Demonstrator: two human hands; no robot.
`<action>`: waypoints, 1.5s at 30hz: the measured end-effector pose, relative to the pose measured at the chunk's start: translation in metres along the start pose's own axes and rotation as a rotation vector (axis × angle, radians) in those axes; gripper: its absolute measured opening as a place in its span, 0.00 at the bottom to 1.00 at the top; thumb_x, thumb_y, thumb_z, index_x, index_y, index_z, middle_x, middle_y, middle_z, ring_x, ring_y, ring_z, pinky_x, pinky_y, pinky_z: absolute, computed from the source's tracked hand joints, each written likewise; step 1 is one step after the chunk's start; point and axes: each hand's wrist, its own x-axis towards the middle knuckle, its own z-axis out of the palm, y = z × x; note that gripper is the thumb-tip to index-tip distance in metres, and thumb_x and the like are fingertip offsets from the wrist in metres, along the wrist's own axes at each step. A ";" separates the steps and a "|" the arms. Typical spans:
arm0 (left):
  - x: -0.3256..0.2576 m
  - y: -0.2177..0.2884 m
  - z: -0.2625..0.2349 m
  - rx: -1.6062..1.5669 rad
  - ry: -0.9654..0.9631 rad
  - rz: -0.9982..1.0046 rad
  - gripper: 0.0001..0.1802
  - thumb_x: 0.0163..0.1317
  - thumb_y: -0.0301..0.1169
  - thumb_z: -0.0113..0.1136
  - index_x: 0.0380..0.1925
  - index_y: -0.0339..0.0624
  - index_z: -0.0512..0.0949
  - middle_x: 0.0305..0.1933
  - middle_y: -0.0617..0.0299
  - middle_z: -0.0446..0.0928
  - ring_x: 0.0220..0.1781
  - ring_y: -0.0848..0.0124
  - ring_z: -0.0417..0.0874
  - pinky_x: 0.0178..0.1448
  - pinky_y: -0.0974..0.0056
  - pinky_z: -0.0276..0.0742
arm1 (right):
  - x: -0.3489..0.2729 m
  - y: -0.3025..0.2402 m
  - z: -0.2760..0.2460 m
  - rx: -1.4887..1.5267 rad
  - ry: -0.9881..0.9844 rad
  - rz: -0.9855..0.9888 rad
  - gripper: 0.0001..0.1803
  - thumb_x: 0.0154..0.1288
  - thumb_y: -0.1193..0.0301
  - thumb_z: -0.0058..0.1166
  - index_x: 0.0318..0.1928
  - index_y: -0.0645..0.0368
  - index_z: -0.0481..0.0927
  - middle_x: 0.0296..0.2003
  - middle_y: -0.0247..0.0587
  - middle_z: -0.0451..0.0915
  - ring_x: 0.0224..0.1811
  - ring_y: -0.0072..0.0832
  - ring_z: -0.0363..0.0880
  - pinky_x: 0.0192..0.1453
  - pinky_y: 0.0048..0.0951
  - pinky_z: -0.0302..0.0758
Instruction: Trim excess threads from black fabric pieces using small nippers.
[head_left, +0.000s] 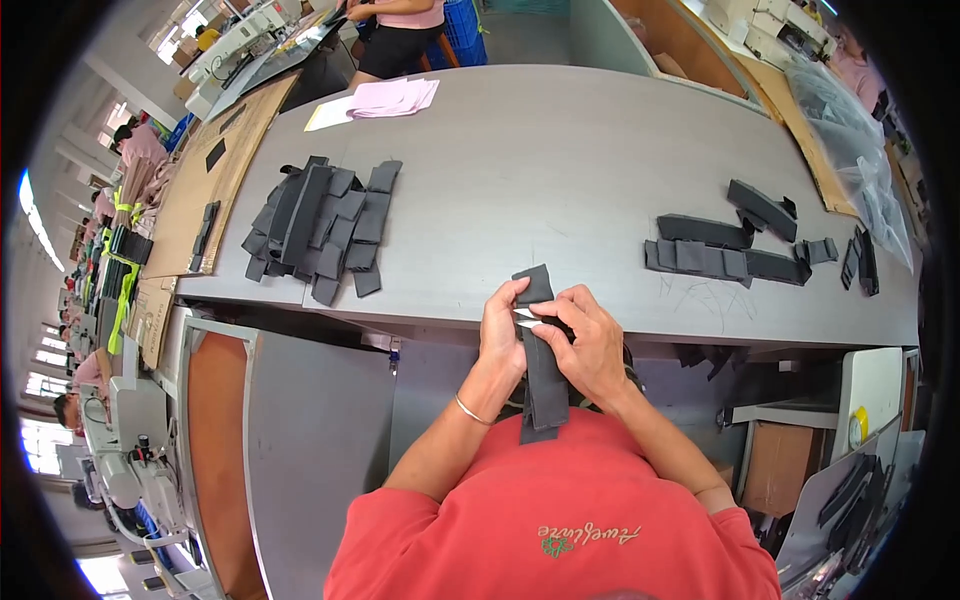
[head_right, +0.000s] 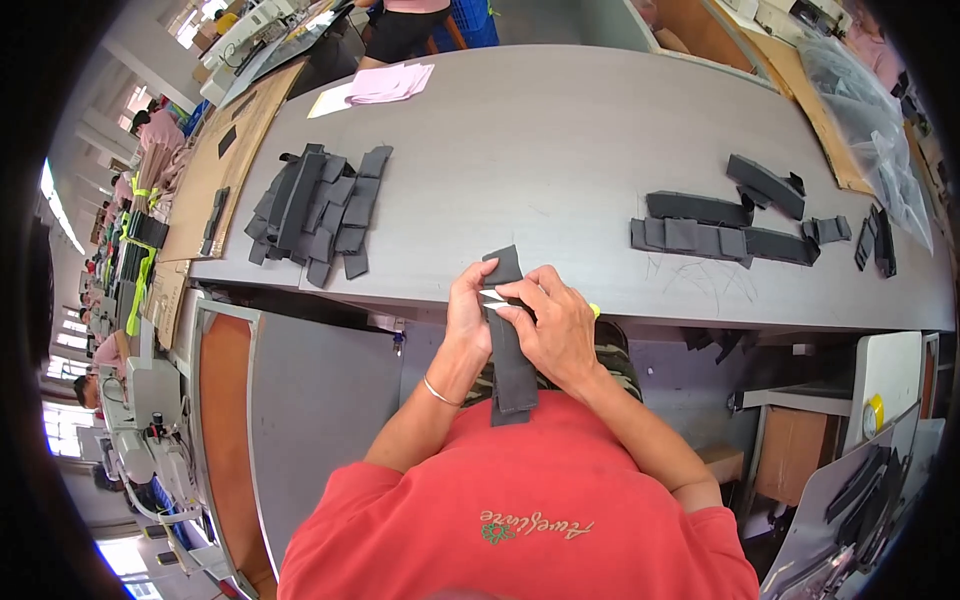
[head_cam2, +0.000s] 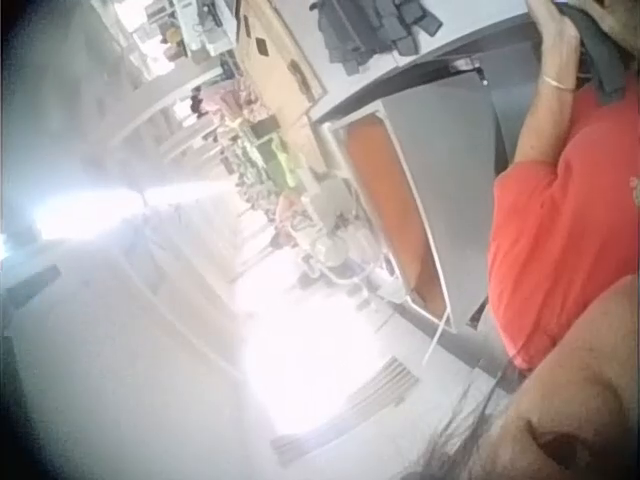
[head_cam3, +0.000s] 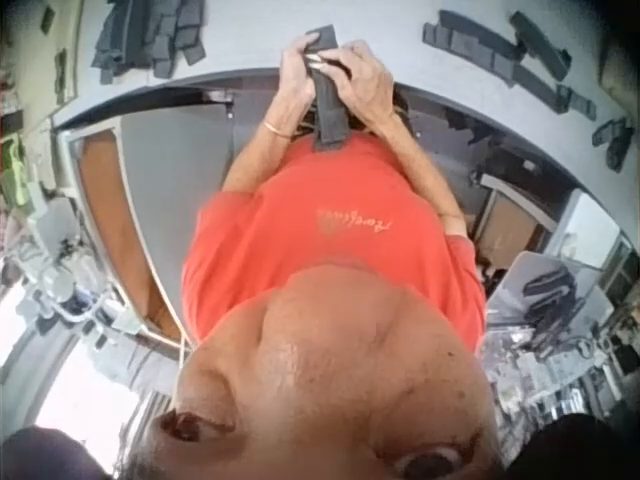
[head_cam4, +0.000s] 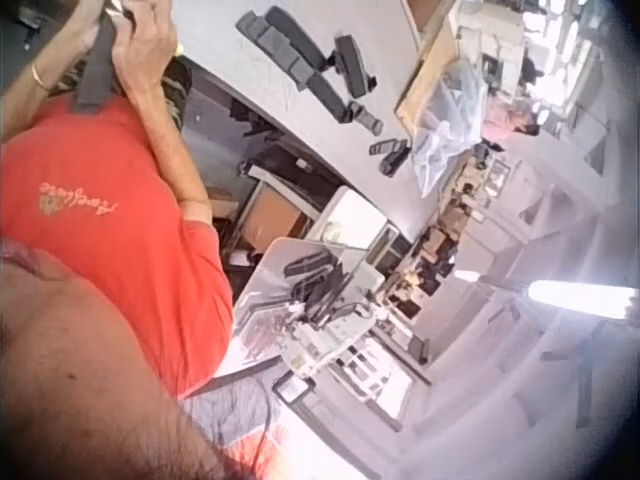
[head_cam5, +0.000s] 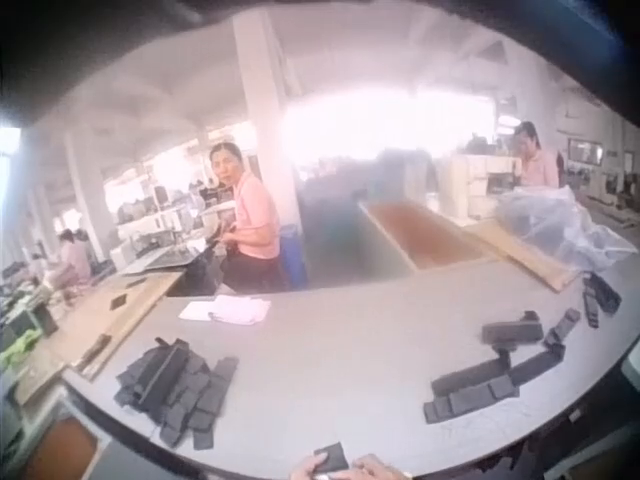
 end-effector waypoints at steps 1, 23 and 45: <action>-0.002 0.000 0.002 0.009 0.017 0.017 0.06 0.59 0.34 0.55 0.27 0.45 0.73 0.28 0.64 0.74 0.30 0.71 0.77 0.37 0.63 0.75 | 0.000 -0.002 -0.001 0.060 -0.020 0.056 0.09 0.55 0.68 0.62 0.38 0.53 0.82 0.33 0.36 0.75 0.29 0.37 0.76 0.33 0.34 0.71; -0.010 -0.003 0.008 0.217 -0.126 0.159 0.05 0.64 0.30 0.57 0.30 0.47 0.72 0.26 0.70 0.74 0.25 0.81 0.74 0.29 0.74 0.69 | -0.002 0.016 -0.010 0.711 -0.152 0.328 0.10 0.60 0.75 0.60 0.42 0.62 0.81 0.36 0.26 0.76 0.35 0.13 0.71 0.40 0.17 0.67; -0.013 0.008 0.003 0.286 -0.128 0.365 0.09 0.66 0.32 0.54 0.32 0.38 0.73 0.28 0.59 0.78 0.30 0.68 0.83 0.33 0.66 0.81 | -0.005 0.012 -0.032 0.337 -0.077 0.080 0.11 0.55 0.77 0.61 0.40 0.57 0.84 0.32 0.35 0.77 0.32 0.24 0.76 0.35 0.25 0.72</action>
